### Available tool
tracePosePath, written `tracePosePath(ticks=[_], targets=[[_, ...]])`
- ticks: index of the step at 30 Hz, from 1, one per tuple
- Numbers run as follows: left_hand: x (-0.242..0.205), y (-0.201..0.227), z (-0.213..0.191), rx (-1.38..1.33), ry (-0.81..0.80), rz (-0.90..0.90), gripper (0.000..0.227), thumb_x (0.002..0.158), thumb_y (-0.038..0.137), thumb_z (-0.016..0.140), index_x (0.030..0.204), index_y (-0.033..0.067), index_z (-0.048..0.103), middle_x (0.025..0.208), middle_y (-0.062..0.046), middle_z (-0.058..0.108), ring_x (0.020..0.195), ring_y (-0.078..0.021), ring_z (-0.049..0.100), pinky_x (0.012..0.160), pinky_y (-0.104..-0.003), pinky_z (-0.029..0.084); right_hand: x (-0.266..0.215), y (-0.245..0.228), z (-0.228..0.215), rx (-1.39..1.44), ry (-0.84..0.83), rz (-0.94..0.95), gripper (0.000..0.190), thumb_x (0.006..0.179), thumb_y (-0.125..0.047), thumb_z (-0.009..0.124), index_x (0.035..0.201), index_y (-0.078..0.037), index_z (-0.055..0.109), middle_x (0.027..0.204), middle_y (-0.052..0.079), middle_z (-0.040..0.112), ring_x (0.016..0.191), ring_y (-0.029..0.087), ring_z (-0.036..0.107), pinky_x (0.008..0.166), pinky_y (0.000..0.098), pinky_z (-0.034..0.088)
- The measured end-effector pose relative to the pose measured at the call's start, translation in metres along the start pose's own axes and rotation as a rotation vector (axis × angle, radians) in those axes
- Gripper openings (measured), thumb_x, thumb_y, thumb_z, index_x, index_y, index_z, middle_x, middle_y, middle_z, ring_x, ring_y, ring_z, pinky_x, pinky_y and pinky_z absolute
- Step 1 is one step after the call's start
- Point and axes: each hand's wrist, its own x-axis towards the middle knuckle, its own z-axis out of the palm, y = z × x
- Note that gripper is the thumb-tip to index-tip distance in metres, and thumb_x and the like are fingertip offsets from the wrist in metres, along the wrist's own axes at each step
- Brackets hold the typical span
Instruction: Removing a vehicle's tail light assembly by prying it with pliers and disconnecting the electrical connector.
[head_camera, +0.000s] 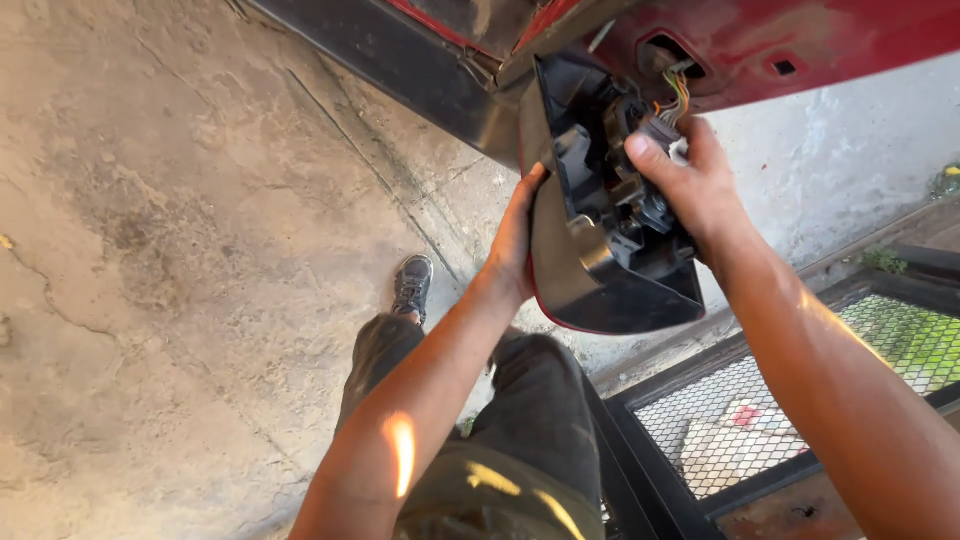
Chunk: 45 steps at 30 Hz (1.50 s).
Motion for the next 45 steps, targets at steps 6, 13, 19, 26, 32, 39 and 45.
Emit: tracePosePath(ticks=[6, 13, 19, 26, 32, 39, 45], targets=[[0.0, 0.01, 0.002, 0.177, 0.027, 0.055, 0.09, 0.079, 0.067, 0.072, 0.145, 0.0088, 0.054, 0.139, -0.021, 0.061, 0.123, -0.0362, 0.062, 0.103, -0.049, 0.051, -0.009, 0.002, 0.005, 0.579, -0.142, 0.162, 0.098, 0.095, -0.056, 0.074, 0.161, -0.014, 0.013, 0.166, 0.025, 0.022, 0.15, 0.047, 0.029, 0.113, 0.0665, 0.038], [0.0, 0.011, 0.021, 0.375, 0.126, 0.503, 0.077, 0.082, 0.055, 0.056, 0.138, 0.0026, 0.061, 0.128, -0.02, 0.068, 0.114, -0.0303, 0.066, 0.1, -0.042, 0.053, -0.016, 0.032, 0.006, 1.104, -0.116, 0.252, 0.075, 0.084, -0.02, 0.076, 0.149, -0.016, 0.039, 0.116, 0.019, 0.074, 0.092, 0.025, 0.076, 0.08, 0.0428, 0.067], [-0.091, 0.035, 0.106, 1.015, 0.326, 0.048, 0.088, 0.054, 0.07, 0.055, 0.126, 0.022, 0.068, 0.118, -0.015, 0.076, 0.102, -0.0331, 0.073, 0.089, -0.047, 0.057, -0.024, 0.034, 0.03, 1.333, -0.033, 0.324, 0.077, 0.077, -0.01, 0.081, 0.141, -0.013, 0.037, 0.114, 0.019, 0.074, 0.082, 0.026, 0.077, 0.071, 0.046, 0.068], [-0.065, 0.044, 0.109, 1.422, 0.551, 0.157, 0.126, 0.05, 0.054, 0.079, 0.158, 0.0255, 0.022, 0.153, -0.005, 0.052, 0.13, -0.0277, 0.062, 0.079, -0.056, 0.065, -0.036, 0.033, 0.041, 1.452, -0.001, 0.254, 0.048, 0.081, -0.006, 0.076, 0.126, -0.008, 0.06, 0.109, 0.02, 0.073, 0.086, 0.029, 0.075, 0.075, 0.0434, 0.067], [-0.048, 0.065, 0.087, 1.393, 0.448, 0.197, 0.098, 0.061, 0.036, 0.1, 0.142, 0.0157, 0.048, 0.131, -0.024, 0.058, 0.107, -0.0468, 0.069, 0.072, -0.064, 0.064, -0.033, 0.053, 0.076, 1.534, 0.008, 0.379, 0.092, 0.08, -0.018, 0.092, 0.153, -0.017, 0.036, 0.135, 0.016, 0.06, 0.116, 0.04, 0.068, 0.092, 0.0599, 0.06], [-0.05, 0.051, 0.106, 1.364, 0.436, 0.152, 0.115, 0.063, 0.036, 0.094, 0.157, 0.0121, 0.031, 0.149, -0.03, 0.043, 0.129, -0.0508, 0.055, 0.086, -0.065, 0.059, -0.049, 0.037, 0.066, 1.58, -0.087, 0.493, 0.098, 0.074, -0.031, 0.094, 0.152, -0.018, 0.036, 0.127, 0.026, 0.065, 0.109, 0.043, 0.07, 0.087, 0.066, 0.057], [-0.048, 0.023, 0.093, 1.314, 0.482, 0.205, 0.108, 0.057, 0.029, 0.098, 0.147, 0.0044, 0.042, 0.14, -0.031, 0.051, 0.124, -0.0514, 0.058, 0.082, -0.065, 0.06, -0.053, 0.051, 0.069, 1.53, -0.167, 0.577, 0.09, 0.069, -0.023, 0.097, 0.145, -0.015, 0.049, 0.115, 0.027, 0.071, 0.1, 0.042, 0.074, 0.081, 0.0626, 0.061]])
